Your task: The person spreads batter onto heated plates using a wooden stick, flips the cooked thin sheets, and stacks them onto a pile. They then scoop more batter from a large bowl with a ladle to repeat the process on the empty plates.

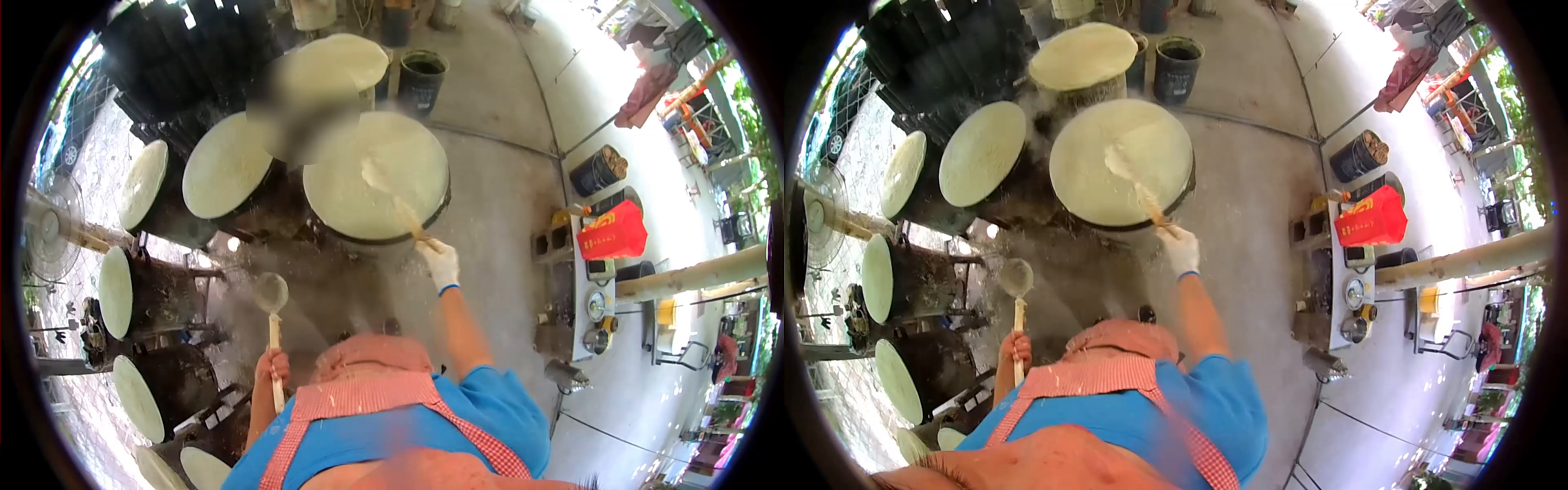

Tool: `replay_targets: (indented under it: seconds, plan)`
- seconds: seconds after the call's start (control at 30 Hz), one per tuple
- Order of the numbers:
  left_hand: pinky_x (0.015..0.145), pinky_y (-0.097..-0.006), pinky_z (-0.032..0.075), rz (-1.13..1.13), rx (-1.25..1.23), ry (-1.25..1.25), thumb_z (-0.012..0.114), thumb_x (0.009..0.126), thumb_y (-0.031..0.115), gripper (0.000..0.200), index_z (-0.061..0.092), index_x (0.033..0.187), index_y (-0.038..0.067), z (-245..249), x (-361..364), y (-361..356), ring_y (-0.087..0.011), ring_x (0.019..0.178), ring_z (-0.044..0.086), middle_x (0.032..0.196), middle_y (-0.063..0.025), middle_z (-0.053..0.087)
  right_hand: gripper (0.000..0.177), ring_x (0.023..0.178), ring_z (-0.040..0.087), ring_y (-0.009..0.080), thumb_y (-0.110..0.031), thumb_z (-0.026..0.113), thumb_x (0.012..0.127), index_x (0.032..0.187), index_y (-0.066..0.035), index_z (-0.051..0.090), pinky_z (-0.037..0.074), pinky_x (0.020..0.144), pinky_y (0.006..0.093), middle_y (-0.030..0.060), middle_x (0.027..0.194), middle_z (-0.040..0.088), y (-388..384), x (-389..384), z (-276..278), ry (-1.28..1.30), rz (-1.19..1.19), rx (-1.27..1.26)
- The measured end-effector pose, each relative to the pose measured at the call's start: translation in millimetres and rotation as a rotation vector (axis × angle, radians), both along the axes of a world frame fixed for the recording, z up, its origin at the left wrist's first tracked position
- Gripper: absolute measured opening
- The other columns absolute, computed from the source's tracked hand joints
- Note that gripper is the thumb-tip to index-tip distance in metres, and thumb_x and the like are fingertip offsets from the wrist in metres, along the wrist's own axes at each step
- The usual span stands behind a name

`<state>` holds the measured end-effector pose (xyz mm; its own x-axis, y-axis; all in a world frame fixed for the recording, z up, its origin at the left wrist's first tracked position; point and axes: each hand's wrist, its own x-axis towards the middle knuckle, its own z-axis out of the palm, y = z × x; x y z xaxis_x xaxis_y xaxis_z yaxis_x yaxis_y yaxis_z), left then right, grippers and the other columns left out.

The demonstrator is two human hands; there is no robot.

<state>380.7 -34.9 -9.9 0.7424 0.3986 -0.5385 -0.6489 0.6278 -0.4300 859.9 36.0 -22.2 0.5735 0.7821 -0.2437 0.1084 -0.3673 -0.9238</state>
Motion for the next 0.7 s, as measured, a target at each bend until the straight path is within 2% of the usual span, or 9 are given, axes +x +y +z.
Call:
replay_targets:
  seconds: [0.1,0.2,0.3,0.47,0.53,0.57,0.63,0.67,0.7]
  plan:
    - [0.036,-0.0254,0.028,-0.025,0.017,0.01,0.042,0.092,0.023,0.033,0.037,0.061,0.011,-7.2,-3.3,6.9,-0.0091,0.039,0.031,0.05,0.0024,0.03,0.027,0.07,0.065,0.0242,-0.028,0.06,0.083,0.098,-0.006,0.068,0.048,0.066,0.0369,0.0135,0.079,0.068,44.8,67.0,-12.7,-0.3,-0.179,0.109]
    - [0.035,-0.0242,0.027,0.015,-0.036,0.128,0.043,0.091,0.023,0.031,0.037,0.062,0.012,5.9,15.1,18.0,-0.0084,0.038,0.03,0.05,0.0026,0.03,0.025,0.069,0.064,0.0298,-0.033,0.055,0.085,0.093,-0.012,0.066,0.049,0.064,0.0409,0.0148,0.074,0.065,80.2,79.0,4.7,-0.973,0.035,-0.187]
    - [0.033,-0.0241,0.026,-0.021,-0.082,0.161,0.044,0.091,0.027,0.033,0.037,0.062,0.013,-2.2,14.8,40.9,-0.0081,0.038,0.029,0.05,0.0034,0.029,0.024,0.064,0.063,0.0299,-0.036,0.053,0.085,0.089,-0.015,0.064,0.049,0.061,0.0445,0.0115,0.066,0.062,67.7,61.4,5.5,-1.157,0.38,-0.09]
    - [0.032,-0.0263,0.025,-0.102,0.084,0.113,0.044,0.092,0.031,0.035,0.038,0.063,0.013,-5.4,55.0,120.9,-0.0104,0.037,0.025,0.05,0.0031,0.027,0.021,0.056,0.061,0.0291,-0.037,0.056,0.083,0.086,-0.018,0.065,0.048,0.052,0.0424,0.0106,0.062,0.059,18.9,73.9,9.8,-1.201,0.254,-0.162]
    - [0.029,-0.023,0.022,-0.162,0.183,0.359,0.044,0.094,0.023,0.034,0.034,0.063,0.012,14.2,93.2,157.1,-0.0088,0.035,0.023,0.048,0.003,0.025,0.02,0.055,0.06,0.0295,-0.036,0.056,0.083,0.086,-0.019,0.065,0.048,0.051,0.0417,0.0106,0.062,0.059,7.6,68.3,-13.6,-1.198,0.108,-0.225]
    - [0.029,-0.022,0.022,-0.232,0.374,0.529,0.044,0.094,0.02,0.03,0.034,0.067,0.012,14.8,111.7,174.2,-0.0079,0.035,0.024,0.049,0.0034,0.026,0.021,0.055,0.06,0.0297,-0.037,0.056,0.083,0.085,-0.018,0.065,0.048,0.051,0.0416,0.0109,0.063,0.059,0.9,63.3,-7.8,-1.212,0.165,-0.2]
    - [0.028,-0.0207,0.023,-0.185,0.418,0.586,0.046,0.093,0.015,0.024,0.033,0.073,0.014,33.7,150.1,191.0,-0.0058,0.036,0.027,0.051,0.0044,0.027,0.022,0.055,0.06,0.0302,-0.037,0.057,0.082,0.084,-0.017,0.065,0.048,0.051,0.0415,0.0113,0.064,0.059,-17.1,45.5,6.4,-1.221,0.283,-0.157]
    - [0.029,-0.018,0.024,-0.173,0.433,0.464,0.049,0.087,0.001,0.022,0.037,0.092,0.019,28.3,159.6,199.8,-0.0039,0.039,0.028,0.056,0.0043,0.029,0.024,0.053,0.06,0.0297,-0.037,0.058,0.081,0.093,-0.017,0.065,0.048,0.05,0.0419,0.0118,0.065,0.059,-26.5,59.6,-9.8,-1.161,0.274,-0.092]
    - [0.03,-0.0172,0.024,-0.216,0.503,0.582,0.048,0.086,0.0,0.026,0.037,0.097,0.021,45.9,179.1,201.3,-0.0035,0.04,0.03,0.057,0.0039,0.031,0.022,0.053,0.06,0.0296,-0.035,0.058,0.082,0.091,-0.017,0.065,0.048,0.05,0.0423,0.0124,0.065,0.059,-35.0,53.5,-10.9,-1.173,0.177,-0.176]
